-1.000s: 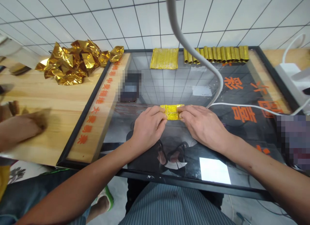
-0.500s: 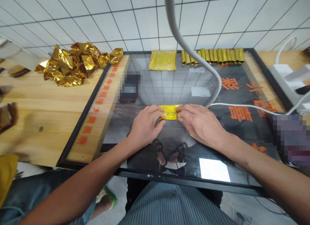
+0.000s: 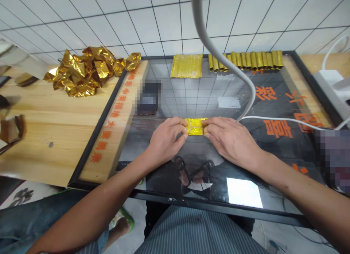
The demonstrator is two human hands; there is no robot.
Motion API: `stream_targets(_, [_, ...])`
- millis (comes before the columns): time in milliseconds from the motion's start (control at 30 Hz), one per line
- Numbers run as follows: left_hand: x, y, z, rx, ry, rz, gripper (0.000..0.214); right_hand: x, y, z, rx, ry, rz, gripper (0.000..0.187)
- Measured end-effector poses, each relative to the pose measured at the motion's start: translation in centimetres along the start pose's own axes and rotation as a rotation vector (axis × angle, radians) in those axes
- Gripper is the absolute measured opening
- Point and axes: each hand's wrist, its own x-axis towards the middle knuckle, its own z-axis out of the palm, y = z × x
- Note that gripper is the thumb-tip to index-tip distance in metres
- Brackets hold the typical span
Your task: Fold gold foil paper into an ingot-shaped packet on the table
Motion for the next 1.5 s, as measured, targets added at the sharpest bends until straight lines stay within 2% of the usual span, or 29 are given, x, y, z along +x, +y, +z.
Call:
stream_targets(433, [0.3, 0.4, 0.3, 0.017, 0.001, -0.041, 0.017, 0.1, 0.1, 0.1, 0.039, 0.008, 0.019, 0.02])
stream_targets(800, [1.7, 0.5, 0.6, 0.101, -0.005, -0.097, 0.019, 0.6, -0.2, 0.3, 0.086, 0.002, 0.101, 0.017])
stream_targets(1167, [1.3, 0.4, 0.2, -0.037, -0.026, -0.114, 0.012, 0.8, -0.1, 0.3, 0.141, 0.018, 0.11, 0.017])
stream_targets(1500, [1.1, -0.2, 0.0, -0.089, -0.059, -0.106, 0.015, 0.6, 0.0, 0.3, 0.131, 0.005, 0.109, 0.017])
